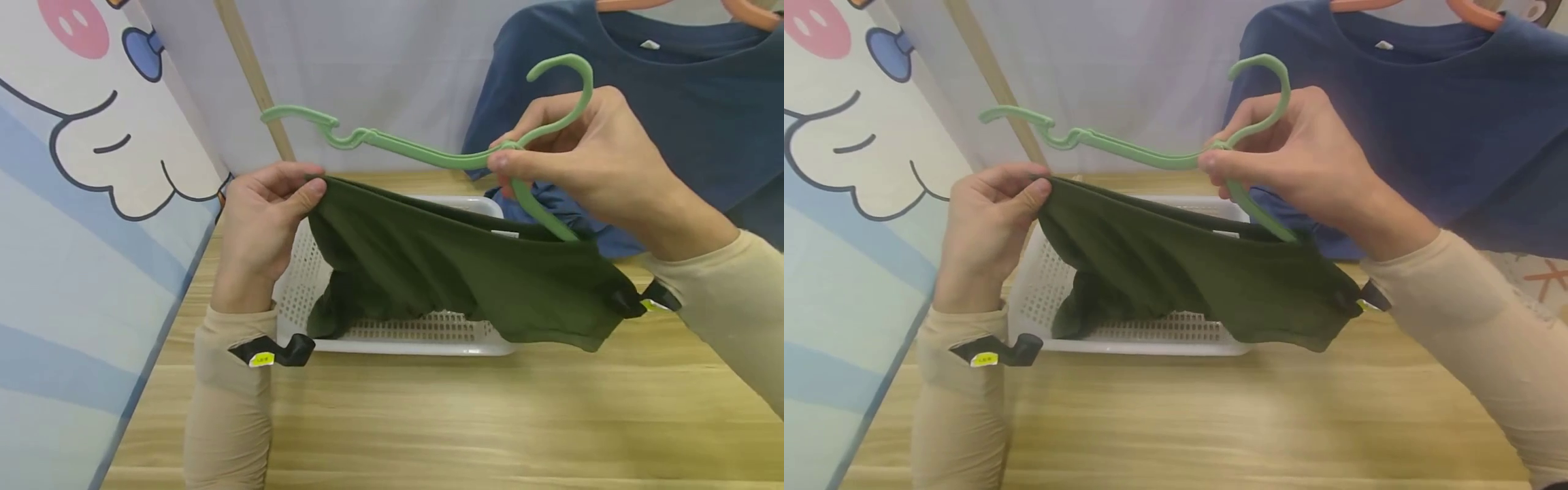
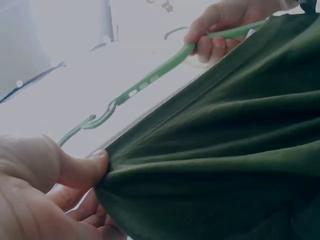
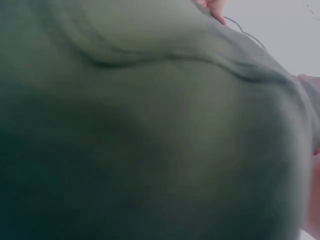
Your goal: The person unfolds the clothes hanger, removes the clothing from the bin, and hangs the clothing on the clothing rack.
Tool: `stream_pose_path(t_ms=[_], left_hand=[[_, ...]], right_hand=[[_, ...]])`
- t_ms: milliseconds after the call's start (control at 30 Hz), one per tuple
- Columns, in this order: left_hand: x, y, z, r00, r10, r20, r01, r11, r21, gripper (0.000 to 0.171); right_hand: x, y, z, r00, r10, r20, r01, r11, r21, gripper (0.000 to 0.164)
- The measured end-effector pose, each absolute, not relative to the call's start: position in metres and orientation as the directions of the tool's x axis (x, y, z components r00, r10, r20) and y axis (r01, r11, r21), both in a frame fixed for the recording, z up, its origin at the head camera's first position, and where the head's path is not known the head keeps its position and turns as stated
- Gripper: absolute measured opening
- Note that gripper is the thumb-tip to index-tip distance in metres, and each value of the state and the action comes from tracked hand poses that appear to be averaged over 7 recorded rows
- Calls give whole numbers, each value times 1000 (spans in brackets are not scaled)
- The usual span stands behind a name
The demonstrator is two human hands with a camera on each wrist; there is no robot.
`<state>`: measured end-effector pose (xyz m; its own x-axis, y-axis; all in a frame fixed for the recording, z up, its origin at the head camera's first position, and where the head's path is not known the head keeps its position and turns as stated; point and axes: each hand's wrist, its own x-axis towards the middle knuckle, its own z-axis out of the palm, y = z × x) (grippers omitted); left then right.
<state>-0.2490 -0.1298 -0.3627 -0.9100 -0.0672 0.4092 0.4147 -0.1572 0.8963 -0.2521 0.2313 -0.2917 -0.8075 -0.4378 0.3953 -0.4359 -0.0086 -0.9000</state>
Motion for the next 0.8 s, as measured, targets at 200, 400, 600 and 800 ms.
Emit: stream_pose_path(t_ms=[200,400,600,800], left_hand=[[-250,-133,-356,-907,-169,386,419,-259,870,31],[-247,-137,-358,-907,-116,406,421,-303,855,34],[-245,-136,-358,-893,-39,447,443,-234,865,30],[-243,-135,-356,-898,19,439,429,-177,886,26]], right_hand=[[-244,238,-289,-845,-436,311,-413,162,-896,21],[-248,250,-290,-843,-412,345,-420,103,-902,20],[-251,258,-288,-799,-412,438,-426,-127,-896,16],[-252,255,-282,-807,-332,489,-447,-198,-872,17]])
